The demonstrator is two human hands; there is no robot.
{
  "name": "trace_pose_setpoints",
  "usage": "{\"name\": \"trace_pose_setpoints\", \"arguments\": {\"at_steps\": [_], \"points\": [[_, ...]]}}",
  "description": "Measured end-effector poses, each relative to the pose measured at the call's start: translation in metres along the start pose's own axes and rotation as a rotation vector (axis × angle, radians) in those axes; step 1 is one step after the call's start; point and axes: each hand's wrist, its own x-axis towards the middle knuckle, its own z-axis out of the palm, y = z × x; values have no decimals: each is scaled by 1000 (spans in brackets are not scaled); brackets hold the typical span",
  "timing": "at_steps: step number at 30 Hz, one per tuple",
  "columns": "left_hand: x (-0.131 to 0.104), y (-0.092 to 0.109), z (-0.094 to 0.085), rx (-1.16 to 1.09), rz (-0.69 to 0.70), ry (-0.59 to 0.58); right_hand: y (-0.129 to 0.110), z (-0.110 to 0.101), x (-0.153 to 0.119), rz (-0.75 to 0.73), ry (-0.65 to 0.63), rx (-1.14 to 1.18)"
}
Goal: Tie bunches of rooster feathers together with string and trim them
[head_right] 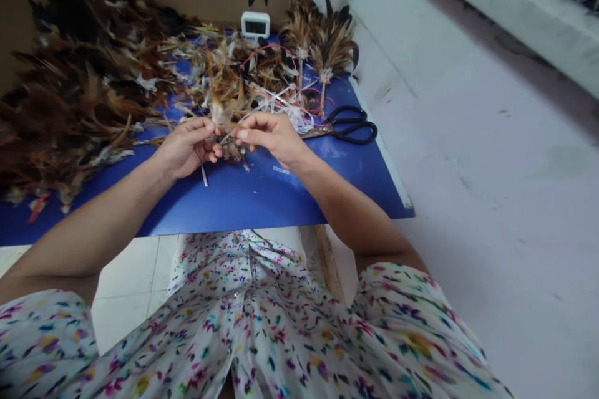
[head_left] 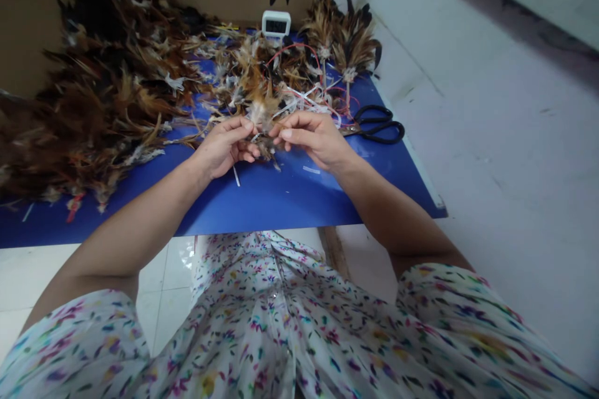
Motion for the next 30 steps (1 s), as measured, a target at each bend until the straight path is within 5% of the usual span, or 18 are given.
{"name": "trace_pose_setpoints", "arguments": {"at_steps": [17, 30], "points": [[4, -8, -5, -9, 78, 37, 4, -1, 1, 48, 0, 34], [0, -15, 3, 43, 120, -65, 18, 11, 1, 63, 25, -111]]}}
